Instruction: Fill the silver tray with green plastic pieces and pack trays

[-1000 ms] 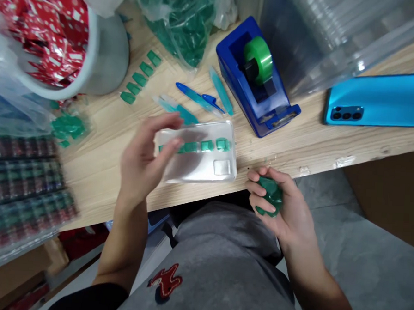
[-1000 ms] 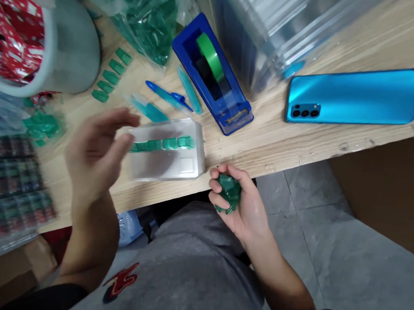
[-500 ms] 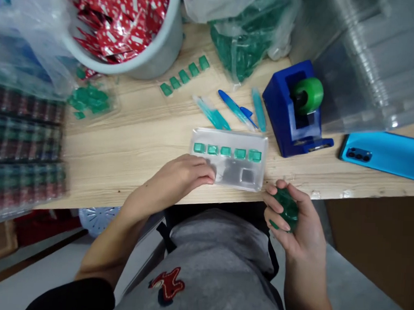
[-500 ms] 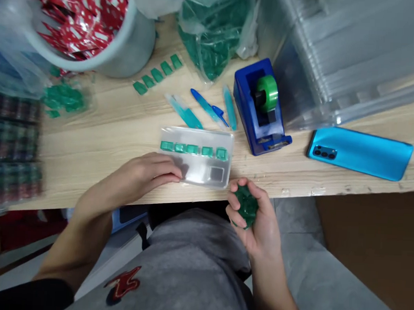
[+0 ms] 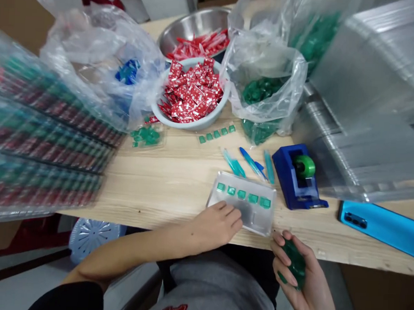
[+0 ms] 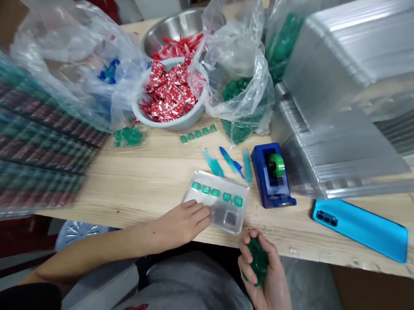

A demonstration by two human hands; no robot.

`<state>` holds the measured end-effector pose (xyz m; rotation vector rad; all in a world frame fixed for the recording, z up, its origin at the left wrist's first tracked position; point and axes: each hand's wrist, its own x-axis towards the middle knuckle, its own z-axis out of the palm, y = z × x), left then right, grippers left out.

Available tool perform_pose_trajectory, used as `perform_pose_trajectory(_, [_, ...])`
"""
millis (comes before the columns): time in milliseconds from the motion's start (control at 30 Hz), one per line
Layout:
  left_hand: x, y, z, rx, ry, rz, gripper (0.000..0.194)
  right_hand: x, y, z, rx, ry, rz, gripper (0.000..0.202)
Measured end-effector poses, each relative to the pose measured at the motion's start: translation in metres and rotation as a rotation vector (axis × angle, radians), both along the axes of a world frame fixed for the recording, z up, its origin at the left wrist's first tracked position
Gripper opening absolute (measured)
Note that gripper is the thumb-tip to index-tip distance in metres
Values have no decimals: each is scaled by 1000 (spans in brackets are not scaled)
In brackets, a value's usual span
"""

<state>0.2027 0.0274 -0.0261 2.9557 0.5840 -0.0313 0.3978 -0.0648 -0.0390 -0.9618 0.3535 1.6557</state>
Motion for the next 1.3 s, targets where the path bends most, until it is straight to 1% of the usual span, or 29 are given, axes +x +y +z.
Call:
perform_pose_trajectory(33, [-2,1,3,8,-59,4,27,0,0,1,9,-5,4,19])
perform_pose_trajectory(100, [-9,7,15,16,-258,57,20,0,0,3,17,-18,2,19])
perform_pose_trajectory(167, [-18,16,30,-10,-462,153,13,0,-1,5,7,-31,-6,21])
perform_pose_trajectory(200, [-23,21,38,-31,-532,207,11,0,-1,5,-2,-36,-12,22])
perform_pose_trajectory(267, [-34,31,51,-59,-602,307,9,0,-1,5,-22,-39,-21,24])
perform_pose_trajectory(333, [-47,43,60,-20,-690,416,9,0,-1,5,-36,-39,-25,25])
perform_pose_trajectory(400, [-60,61,63,113,-815,542,9,0,-1,5,-36,-39,-23,24])
perform_pose_trajectory(467, [-70,87,60,309,-906,649,15,0,0,6,-27,-36,-15,23])
perform_pose_trajectory(533, [-78,121,50,457,-919,701,22,0,0,7,-18,-35,-10,22])
perform_pose_trajectory(567, [-80,138,42,486,-918,710,24,0,0,8,-14,-34,-8,22])
perform_pose_trajectory(633, [-83,169,25,472,-873,718,24,0,0,8,1,-34,2,22])
perform_pose_trajectory(667, [-83,179,17,448,-834,722,23,-1,0,9,12,-36,9,22])
perform_pose_trajectory(700, [-82,184,10,425,-795,725,21,-3,0,9,25,-41,18,22])
perform_pose_trajectory(733, [-78,182,4,403,-767,727,19,-5,-1,9,39,-51,26,23])
perform_pose_trajectory(767, [-74,174,0,369,-751,724,18,-8,-1,10,54,-67,36,24])
perform_pose_trajectory(800, [-67,159,-2,313,-745,715,19,-12,-1,11,73,-87,46,27])
perform_pose_trajectory(833, [-59,139,-2,233,-751,695,19,-17,0,12,102,-109,56,30])
perform_pose_trajectory(867, [-51,116,0,100,-749,656,19,-22,1,13,137,-125,73,33])
perform_pose_trajectory(900, [-42,91,5,-70,-722,597,19,-27,4,14,180,-137,91,36])
perform_pose_trajectory(933, [-34,67,11,-220,-685,513,18,-32,6,16,232,-137,116,38])
perform_pose_trajectory(1000, [-20,28,24,-436,-619,356,20,-39,12,18,325,-116,174,39])
perform_pose_trajectory(1033, [-14,15,30,-512,-597,304,21,-42,14,19,368,-108,201,39])
perform_pose_trajectory(1067, [-10,5,34,-567,-582,272,23,-44,16,20,405,-106,225,40])
perform_pose_trajectory(1133, [-4,-3,39,-632,-574,251,26,-47,18,23,447,-137,266,44])
perform_pose_trajectory(1233, [1,-2,40,-673,-582,247,25,-47,17,26,454,-224,314,50])
perform_pose_trajectory(1300, [2,1,40,-704,-591,250,20,-47,17,27,462,-219,332,52])
